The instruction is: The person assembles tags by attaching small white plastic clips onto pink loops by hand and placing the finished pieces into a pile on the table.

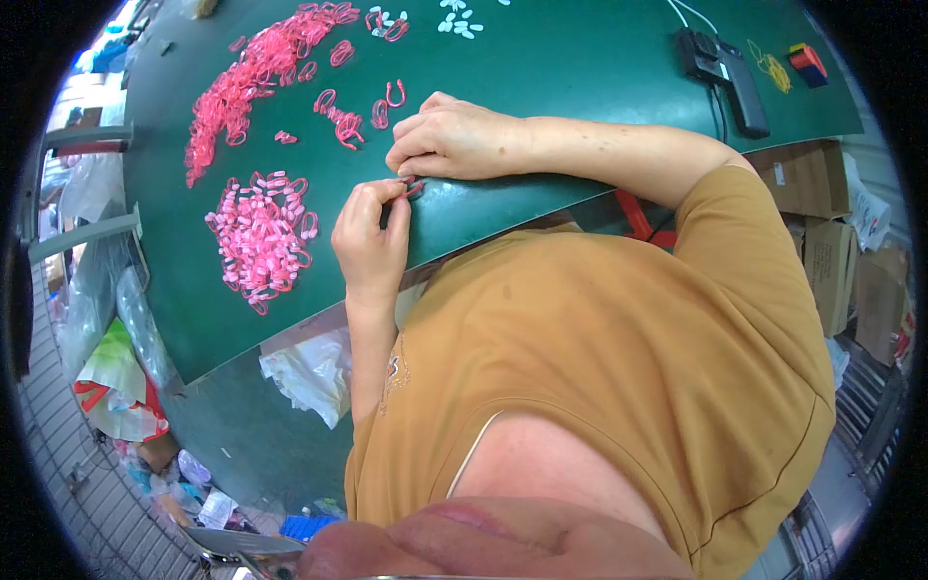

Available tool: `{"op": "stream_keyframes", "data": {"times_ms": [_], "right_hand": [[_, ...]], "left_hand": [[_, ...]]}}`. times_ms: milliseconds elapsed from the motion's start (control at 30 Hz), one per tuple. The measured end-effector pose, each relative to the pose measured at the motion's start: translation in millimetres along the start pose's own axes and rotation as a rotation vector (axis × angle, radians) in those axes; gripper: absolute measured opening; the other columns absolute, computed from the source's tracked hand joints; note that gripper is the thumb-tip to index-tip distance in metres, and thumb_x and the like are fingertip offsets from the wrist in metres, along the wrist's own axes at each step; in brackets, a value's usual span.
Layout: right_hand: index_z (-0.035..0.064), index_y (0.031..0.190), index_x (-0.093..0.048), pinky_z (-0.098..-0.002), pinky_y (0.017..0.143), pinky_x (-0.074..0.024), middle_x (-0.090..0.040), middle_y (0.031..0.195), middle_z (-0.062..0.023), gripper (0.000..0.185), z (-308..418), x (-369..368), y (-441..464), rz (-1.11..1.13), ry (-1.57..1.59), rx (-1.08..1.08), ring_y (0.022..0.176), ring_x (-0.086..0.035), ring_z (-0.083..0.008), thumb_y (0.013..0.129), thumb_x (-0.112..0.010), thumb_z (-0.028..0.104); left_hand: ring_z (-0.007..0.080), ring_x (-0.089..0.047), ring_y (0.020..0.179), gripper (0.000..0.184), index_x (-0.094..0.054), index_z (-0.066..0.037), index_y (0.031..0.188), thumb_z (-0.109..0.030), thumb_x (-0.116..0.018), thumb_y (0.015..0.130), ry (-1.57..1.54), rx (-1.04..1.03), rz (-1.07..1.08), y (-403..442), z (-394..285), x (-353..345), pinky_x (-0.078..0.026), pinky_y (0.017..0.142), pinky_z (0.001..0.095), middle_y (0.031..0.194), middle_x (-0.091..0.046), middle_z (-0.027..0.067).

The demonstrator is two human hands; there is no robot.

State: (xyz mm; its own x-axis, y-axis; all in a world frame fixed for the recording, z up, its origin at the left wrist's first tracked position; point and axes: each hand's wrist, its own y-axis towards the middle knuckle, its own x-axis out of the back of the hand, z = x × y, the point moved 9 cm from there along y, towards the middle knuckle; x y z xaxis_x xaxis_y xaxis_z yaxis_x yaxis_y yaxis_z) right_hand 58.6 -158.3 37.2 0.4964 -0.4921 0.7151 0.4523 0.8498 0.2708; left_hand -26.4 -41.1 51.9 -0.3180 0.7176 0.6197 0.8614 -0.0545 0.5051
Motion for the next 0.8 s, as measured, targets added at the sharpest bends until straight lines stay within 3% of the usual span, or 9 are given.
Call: {"op": "stream_keyframes", "data": {"times_ms": [367, 800], "right_hand": [[0.0096, 0.108, -0.075, -0.0454, 0.109, -0.0417, -0.066, 0.096, -0.0041, 0.015, 18, 0, 12, 0.223, -0.172, 0.100, 0.100, -0.067, -0.0220, 0.106, -0.067, 0.022], [0.0114, 0.113, -0.077, -0.0438, 0.104, -0.0435, -0.068, 0.097, -0.0029, 0.016, 18, -3, 6, 0.209, -0.148, 0.107, 0.097, -0.066, -0.0217, 0.106, -0.069, 0.024]], "left_hand": [[0.0296, -0.074, 0.088, 0.018, -0.066, -0.005, 0.094, 0.004, -0.079, 0.084, 0.015, -0.030, 0.009, -2, 2, -1, -0.059, 0.077, 0.0417, 0.094, -0.076, 0.0090], [0.0293, -0.073, 0.085, 0.017, -0.067, -0.006, 0.095, 0.003, -0.079, 0.086, 0.045, -0.055, 0.015, 0, -1, -1, -0.059, 0.075, 0.0412, 0.093, -0.074, 0.0087]]}}
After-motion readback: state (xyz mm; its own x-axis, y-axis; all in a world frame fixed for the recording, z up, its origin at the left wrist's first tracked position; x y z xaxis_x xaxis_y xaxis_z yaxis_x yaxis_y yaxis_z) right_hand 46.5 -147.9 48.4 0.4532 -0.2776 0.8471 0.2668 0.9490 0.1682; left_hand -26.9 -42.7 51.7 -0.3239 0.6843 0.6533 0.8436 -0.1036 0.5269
